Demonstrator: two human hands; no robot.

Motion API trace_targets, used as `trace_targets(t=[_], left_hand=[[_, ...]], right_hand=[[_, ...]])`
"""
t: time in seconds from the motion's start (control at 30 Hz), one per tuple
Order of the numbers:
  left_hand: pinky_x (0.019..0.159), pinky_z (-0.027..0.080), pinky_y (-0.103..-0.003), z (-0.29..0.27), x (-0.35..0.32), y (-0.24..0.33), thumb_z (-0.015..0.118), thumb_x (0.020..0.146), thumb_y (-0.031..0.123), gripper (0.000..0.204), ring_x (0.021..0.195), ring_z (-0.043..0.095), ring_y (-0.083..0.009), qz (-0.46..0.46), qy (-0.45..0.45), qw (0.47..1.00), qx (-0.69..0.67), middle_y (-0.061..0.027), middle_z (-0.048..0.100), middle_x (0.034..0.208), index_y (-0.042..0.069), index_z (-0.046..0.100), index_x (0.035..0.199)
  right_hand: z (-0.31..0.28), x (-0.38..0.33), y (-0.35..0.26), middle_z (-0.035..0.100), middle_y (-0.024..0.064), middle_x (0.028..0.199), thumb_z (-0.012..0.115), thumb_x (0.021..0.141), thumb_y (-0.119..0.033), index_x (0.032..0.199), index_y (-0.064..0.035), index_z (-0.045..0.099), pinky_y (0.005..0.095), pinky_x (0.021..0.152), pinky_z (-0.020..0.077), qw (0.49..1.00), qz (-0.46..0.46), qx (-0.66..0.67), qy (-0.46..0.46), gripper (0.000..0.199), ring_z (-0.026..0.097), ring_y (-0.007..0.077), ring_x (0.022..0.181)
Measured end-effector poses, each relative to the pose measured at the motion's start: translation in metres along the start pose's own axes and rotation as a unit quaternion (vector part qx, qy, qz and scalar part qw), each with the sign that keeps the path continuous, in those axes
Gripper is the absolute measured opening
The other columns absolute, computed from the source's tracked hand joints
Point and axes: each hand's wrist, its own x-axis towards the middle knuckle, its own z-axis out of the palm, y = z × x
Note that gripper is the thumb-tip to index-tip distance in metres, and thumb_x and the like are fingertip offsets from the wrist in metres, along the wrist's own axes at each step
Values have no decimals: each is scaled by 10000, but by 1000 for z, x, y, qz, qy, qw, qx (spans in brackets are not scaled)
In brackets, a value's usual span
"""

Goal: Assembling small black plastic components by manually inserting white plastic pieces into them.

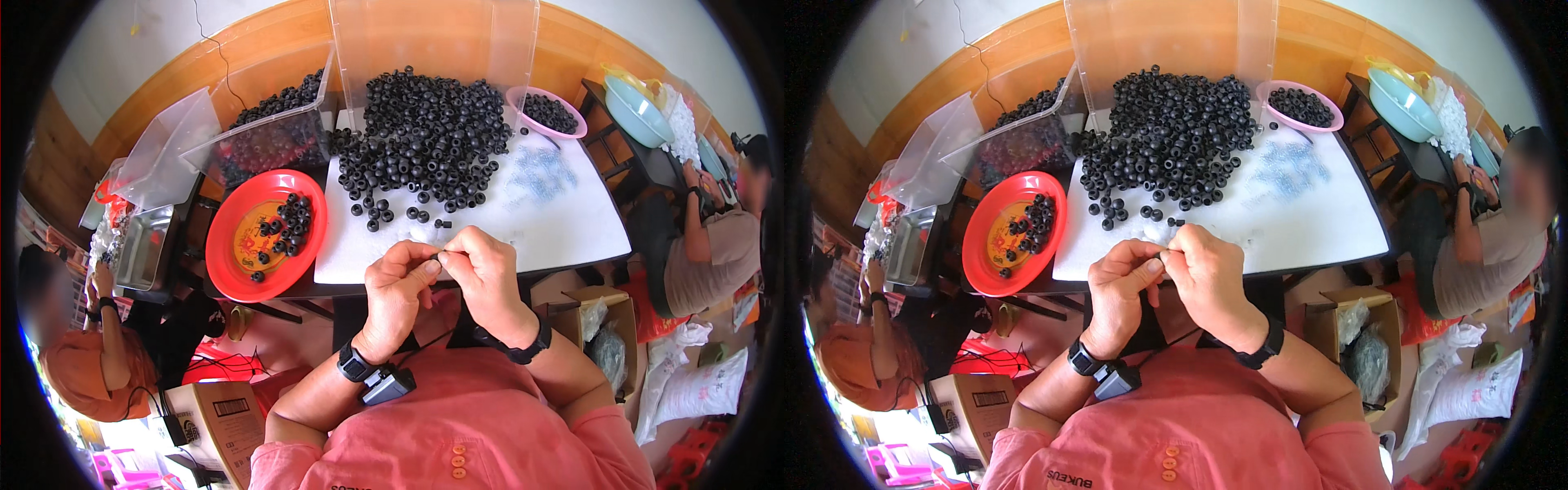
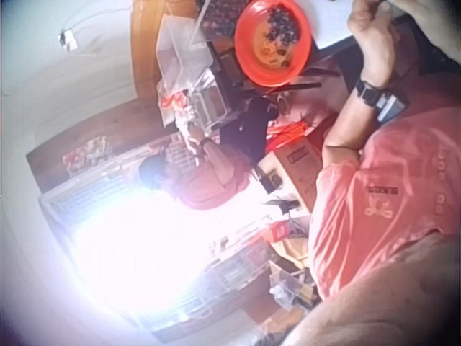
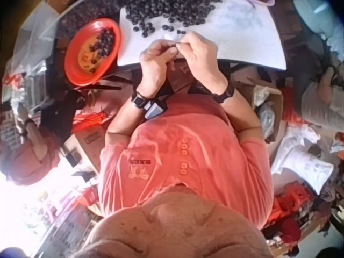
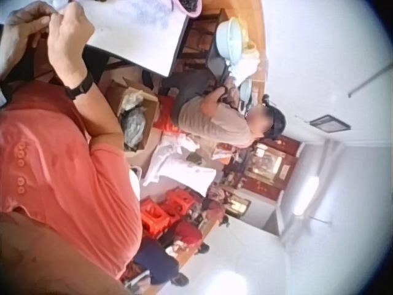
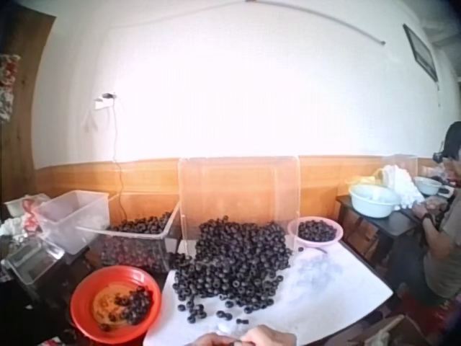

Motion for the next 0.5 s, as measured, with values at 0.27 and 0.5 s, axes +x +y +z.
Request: trace_targets(t=[0.27,0.5], left_hand=[[472,474,-222,-4,1,3,631,924,-33,113,697,609,-124,-23,-7,1000,-5,-89,671,865,-60,653,1031],[469,480,-236,-5,3,6,627,923,-32,110,697,621,-137,-27,-3,1000,-9,-103,676,865,-73,649,1022]], right_hand=[[-7,0,0,588,129,720,647,842,-20,800,-42,512,418,531,446,999,-38,-17,-20,143,597,328,612],[-2,-1,0,547,111,751,648,775,8,851,-33,532,415,561,435,980,-149,-133,-3,145,563,303,643]])
